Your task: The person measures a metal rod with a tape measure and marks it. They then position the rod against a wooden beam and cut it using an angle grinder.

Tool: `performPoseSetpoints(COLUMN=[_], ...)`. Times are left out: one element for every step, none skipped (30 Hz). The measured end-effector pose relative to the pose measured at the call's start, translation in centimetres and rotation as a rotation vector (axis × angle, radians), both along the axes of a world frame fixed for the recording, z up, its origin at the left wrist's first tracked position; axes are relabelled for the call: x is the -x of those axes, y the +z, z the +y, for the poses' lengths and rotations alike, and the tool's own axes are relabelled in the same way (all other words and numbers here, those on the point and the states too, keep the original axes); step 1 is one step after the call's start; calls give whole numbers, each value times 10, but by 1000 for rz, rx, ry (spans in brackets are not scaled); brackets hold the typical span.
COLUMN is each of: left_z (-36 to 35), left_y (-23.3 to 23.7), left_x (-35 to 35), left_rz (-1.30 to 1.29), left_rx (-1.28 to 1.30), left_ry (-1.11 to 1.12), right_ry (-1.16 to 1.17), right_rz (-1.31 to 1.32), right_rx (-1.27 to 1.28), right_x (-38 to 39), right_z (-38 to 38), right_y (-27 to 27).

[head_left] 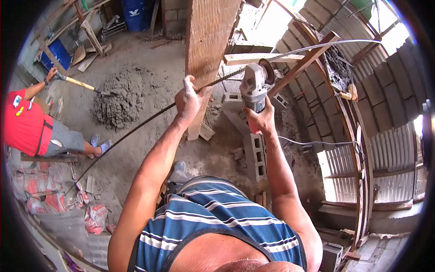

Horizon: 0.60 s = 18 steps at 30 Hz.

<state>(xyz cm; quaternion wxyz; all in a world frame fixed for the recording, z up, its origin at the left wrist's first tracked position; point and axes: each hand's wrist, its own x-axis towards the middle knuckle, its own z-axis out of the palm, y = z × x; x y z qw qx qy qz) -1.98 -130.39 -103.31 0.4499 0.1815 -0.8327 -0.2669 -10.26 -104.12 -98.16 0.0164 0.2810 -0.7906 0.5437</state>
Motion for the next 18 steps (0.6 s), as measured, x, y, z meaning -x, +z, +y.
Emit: performPoseSetpoints(left_z=[-2, -2, 5, 4, 0, -2, -3, -5, -7, -7, -8, -10, -14, -16, -15, -16, -16, -14], left_y=[-2, -4, 24, 24, 22, 22, 23, 25, 27, 26, 24, 21, 18, 16, 12, 8, 4, 4], left_x=[1, 1, -11, -8, -2, 2, 6, 12, 17, 22, 28, 33, 37, 41, 44, 48, 51, 52], left_rz=[-60, -123, -234, -234, -322, -409, -485, -483, -506, -533, -462, -469, -468, -467, -424, -429, -428, -425], left_rx=[85, 169, 152, 160, 61, -39, -171, -156, -159, -164, -72, -62, -54, -43, -48, -32, -83, -135], left_ry=[-38, -74, -161, -164, -359, -554, -597, -606, -609, -613, -562, -577, -574, -571, -575, -590, -564, -537], right_ry=[2, -1, -15, -29, -14, -19, -13, -11, -24, -39, -37, -37, -47, -55, -62, -68, -84, -89], right_rz=[8, 10, -4, -16, -21, -18, -14, -10, -11, -24, -30, -40, -23, -6, -4, -2, -7, -14], right_rx=[5, 15, -56, -129, -156, -150, -192, -233, -250, -231, -263, -294, -295, -313, -322, -332, -321, -312], right_x=[2, 3, -2, -6, -7, -10, -13, -16, -21, -27, -30, -33, -36, -32, -32, -31, -29, -28], right_z=[-1, 1, 0, -1, -1, -2, -4, -7, -11, -13, -16, -20, -23, -25, -27, -29, -30, -30], right_y=[-1, -2, 9, 16, 20, 21, 23, 24, 25, 26, 30, 37, 41, 38, 40, 43, 43, 42])
